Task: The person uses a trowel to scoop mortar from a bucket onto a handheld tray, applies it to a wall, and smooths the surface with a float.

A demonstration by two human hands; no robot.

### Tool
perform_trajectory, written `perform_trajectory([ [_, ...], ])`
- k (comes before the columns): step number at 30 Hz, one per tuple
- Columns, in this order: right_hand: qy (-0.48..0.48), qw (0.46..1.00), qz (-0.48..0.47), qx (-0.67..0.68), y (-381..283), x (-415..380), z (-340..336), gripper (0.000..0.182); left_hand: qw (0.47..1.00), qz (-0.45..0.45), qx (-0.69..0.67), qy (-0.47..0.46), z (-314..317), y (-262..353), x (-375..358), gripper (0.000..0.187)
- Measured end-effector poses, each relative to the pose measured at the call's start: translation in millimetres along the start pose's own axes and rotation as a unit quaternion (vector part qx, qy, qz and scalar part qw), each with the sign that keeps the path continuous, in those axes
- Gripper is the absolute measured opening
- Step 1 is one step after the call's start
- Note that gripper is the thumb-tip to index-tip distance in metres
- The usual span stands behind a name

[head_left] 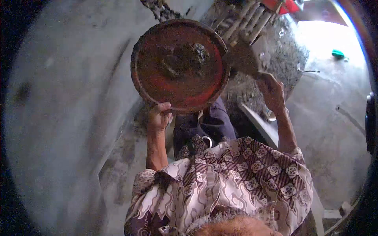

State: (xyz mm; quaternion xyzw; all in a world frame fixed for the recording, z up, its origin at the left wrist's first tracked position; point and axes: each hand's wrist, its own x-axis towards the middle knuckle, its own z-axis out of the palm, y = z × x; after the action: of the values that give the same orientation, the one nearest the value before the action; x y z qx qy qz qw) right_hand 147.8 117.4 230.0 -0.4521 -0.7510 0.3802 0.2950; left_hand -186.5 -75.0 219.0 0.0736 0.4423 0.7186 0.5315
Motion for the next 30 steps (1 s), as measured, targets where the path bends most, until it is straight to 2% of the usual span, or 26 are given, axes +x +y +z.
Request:
perform_trajectory([
  [2, -0.139, 0.990, -0.008, -0.031, -36, -5, -8, 0.018, 1.000, 0.010, -0.001, -0.014, -4, 8, -13, 0.049],
  [3, -0.139, 0.990, -0.007, -0.030, -32, -7, -8, 0.018, 0.997, -0.028, -0.066, -0.025, -3, 9, -14, 0.049],
  [4, -0.144, 0.986, -0.055, -0.058, -21, -6, -7, 0.023, 0.989, -0.065, -0.130, -0.036, -2, 8, -14, 0.049],
  [5, -0.149, 0.980, -0.102, -0.086, -15, -3, -8, 0.029, 0.989, -0.066, -0.129, -0.036, 1, 6, -15, 0.049],
  [6, -0.149, 0.980, -0.102, -0.085, -16, -1, -10, 0.029, 0.992, -0.055, -0.101, -0.052, 2, 5, -18, 0.050],
  [8, -0.169, 0.983, -0.027, -0.063, -21, 6, -16, 0.031, 0.994, -0.050, -0.073, -0.067, 5, 3, -25, 0.052],
  [10, -0.192, 0.979, -0.051, -0.043, 16, 30, -9, 0.031, 0.984, -0.129, 0.045, -0.113, 12, -8, -15, 0.053],
  [11, -0.193, 0.979, -0.060, -0.006, 29, 43, -1, 0.031, 0.983, -0.137, 0.045, -0.111, 21, -18, -8, 0.053],
  [12, -0.194, 0.980, -0.052, -0.006, 37, 54, 5, 0.031, 0.978, -0.090, 0.097, -0.158, 32, -31, 0, 0.053],
  [13, -0.187, 0.978, -0.091, 0.008, 42, 63, 13, 0.031, 0.967, -0.043, 0.147, -0.205, 42, -43, 6, 0.054],
  [14, -0.180, 0.975, -0.130, 0.023, 45, 65, 19, 0.032, 0.966, -0.051, 0.147, -0.205, 49, -55, 11, 0.054],
  [15, -0.181, 0.976, -0.122, 0.023, 41, 59, 18, 0.032, 0.971, -0.085, 0.127, -0.182, 54, -63, 11, 0.055],
  [16, -0.139, 0.982, -0.129, -0.006, 26, 46, 15, 0.030, 0.974, -0.120, 0.108, -0.159, 57, -67, 5, 0.056],
  [19, -0.062, 0.981, -0.172, -0.062, -32, 6, 6, 0.030, 0.986, -0.116, 0.053, -0.106, 63, -55, -23, 0.051],
  [21, 0.011, 0.974, -0.197, -0.108, -60, -14, 15, 0.035, 0.986, -0.115, 0.047, -0.112, 32, -50, -25, 0.054],
  [22, 0.005, 0.973, -0.204, -0.109, -64, -16, 26, 0.035, 0.984, -0.119, 0.048, -0.120, 22, -46, -24, 0.057],
  [24, 0.039, 0.932, -0.299, -0.199, -62, -18, 50, 0.033, 0.987, -0.111, 0.042, -0.112, 10, -37, -20, 0.057],
  [28, 0.058, 0.908, -0.313, -0.272, -49, 1, 51, 0.028, 0.990, -0.091, 0.045, -0.100, 18, -32, -19, 0.057],
  [29, 0.030, 0.963, -0.133, -0.234, -63, 12, 38, 0.027, 0.990, -0.090, 0.045, -0.099, 19, -33, -18, 0.057],
  [30, 0.000, 0.981, 0.051, -0.188, -71, 21, 29, 0.026, 0.988, -0.105, 0.070, -0.090, 17, -36, -17, 0.058],
])
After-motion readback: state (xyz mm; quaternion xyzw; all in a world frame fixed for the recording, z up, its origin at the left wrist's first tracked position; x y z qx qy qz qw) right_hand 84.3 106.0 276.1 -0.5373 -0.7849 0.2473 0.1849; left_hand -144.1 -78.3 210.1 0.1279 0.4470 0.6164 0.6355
